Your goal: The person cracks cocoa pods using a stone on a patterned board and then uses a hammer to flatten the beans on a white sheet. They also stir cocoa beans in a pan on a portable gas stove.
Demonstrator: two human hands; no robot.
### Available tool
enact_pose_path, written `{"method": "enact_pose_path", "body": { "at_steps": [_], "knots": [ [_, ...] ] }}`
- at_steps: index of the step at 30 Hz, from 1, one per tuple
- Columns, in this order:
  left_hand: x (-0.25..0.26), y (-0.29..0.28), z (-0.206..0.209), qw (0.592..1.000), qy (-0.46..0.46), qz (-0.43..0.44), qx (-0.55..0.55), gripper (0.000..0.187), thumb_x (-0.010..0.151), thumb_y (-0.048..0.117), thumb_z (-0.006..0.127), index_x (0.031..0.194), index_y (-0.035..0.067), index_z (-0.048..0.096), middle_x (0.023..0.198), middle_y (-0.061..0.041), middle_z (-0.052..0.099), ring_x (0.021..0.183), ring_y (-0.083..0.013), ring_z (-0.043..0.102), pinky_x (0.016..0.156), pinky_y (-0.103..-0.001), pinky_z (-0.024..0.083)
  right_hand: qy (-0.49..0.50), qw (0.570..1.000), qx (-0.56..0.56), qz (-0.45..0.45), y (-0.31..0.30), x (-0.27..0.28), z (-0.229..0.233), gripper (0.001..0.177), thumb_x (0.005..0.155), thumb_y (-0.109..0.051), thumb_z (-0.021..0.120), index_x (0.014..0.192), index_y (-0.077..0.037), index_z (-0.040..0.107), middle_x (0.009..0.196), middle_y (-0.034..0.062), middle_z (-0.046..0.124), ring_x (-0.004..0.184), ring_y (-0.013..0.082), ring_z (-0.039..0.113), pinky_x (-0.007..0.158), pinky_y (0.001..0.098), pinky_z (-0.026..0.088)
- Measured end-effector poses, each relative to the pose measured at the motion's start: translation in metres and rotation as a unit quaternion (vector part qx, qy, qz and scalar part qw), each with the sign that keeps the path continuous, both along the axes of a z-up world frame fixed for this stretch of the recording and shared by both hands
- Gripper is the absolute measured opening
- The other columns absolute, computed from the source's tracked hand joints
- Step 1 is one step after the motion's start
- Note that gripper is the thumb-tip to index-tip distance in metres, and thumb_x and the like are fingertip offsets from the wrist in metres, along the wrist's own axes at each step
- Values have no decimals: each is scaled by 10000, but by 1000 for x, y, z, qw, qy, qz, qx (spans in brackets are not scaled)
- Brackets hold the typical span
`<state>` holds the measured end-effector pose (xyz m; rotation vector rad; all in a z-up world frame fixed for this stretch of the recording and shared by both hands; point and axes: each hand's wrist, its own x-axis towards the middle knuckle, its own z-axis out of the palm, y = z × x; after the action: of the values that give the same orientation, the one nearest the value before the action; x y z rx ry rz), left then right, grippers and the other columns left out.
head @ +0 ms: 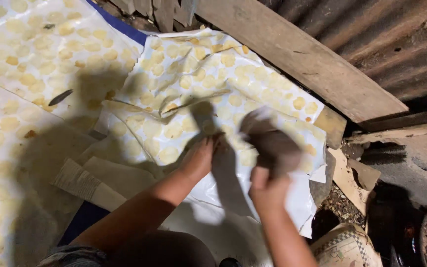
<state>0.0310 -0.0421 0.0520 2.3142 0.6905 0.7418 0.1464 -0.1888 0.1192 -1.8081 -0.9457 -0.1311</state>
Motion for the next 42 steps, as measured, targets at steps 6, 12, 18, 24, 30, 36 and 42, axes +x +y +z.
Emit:
{"method": "enact_pose_path", "body": {
  "at_steps": [6, 12, 18, 24, 30, 36, 42],
  "knots": [
    [-40, 29, -20, 985, 2, 125, 123, 413, 963, 114, 608, 1377, 125, 595, 1242, -157, 634, 1166, -366, 621, 1025, -482, 495, 70, 877, -474, 30, 24, -5, -40, 524, 1009, -453, 524, 1215, 29, 517, 866, 334, 691, 883, 519, 721, 722, 602, 613],
    [-47, 29, -44, 980, -12, 125, 155, 352, 959, 112, 594, 1311, 101, 610, 1344, -107, 578, 1324, -304, 545, 1178, -466, 377, 123, 880, -456, 52, 38, 3, 11, 525, 961, -503, 593, 1075, 10, 602, 919, 323, 721, 972, 530, 704, 793, 591, 592],
    [-28, 21, -33, 963, 107, 98, 225, 590, 936, 356, 545, 1500, 188, 503, 1604, -105, 457, 1508, -305, 375, 1250, -588, 170, 125, 885, -449, 3, 30, -3, -40, 636, 996, -495, 535, 1347, 34, 492, 1003, 349, 710, 1045, 516, 691, 887, 609, 567],
    [-15, 37, -53, 949, 277, 36, 145, 716, 1011, 602, 369, 1614, 218, 325, 1694, -121, 292, 1559, -335, 259, 1266, -600, 102, 196, 896, -397, -29, -28, 9, -28, 603, 953, -512, 614, 1261, 2, 552, 946, 322, 730, 998, 500, 711, 806, 595, 585],
    [7, 76, -68, 949, 216, 57, 220, 764, 985, 576, 387, 1582, 100, 374, 1671, -136, 350, 1549, -342, 290, 1215, -584, 215, 132, 927, -332, -117, -82, 28, -65, 414, 928, -434, 629, 1096, -58, 599, 727, 165, 737, 596, 385, 662, 578, 463, 509],
    [8, 78, -48, 946, 151, 50, 281, 742, 943, 497, 535, 1538, 63, 451, 1597, -194, 471, 1437, -403, 475, 1166, -597, 335, 172, 914, -347, -122, -87, 40, -60, 394, 940, -433, 613, 1095, -71, 592, 776, 162, 752, 639, 382, 683, 616, 465, 520],
    [-7, 101, 3, 975, 86, 40, 198, 610, 917, 335, 640, 1412, -13, 563, 1461, -253, 583, 1255, -465, 580, 987, -499, 504, 202, 892, -404, -31, -94, 70, -58, 570, 911, -467, 605, 1316, -72, 534, 908, 176, 773, 745, 369, 729, 689, 440, 563]
  ]
}}
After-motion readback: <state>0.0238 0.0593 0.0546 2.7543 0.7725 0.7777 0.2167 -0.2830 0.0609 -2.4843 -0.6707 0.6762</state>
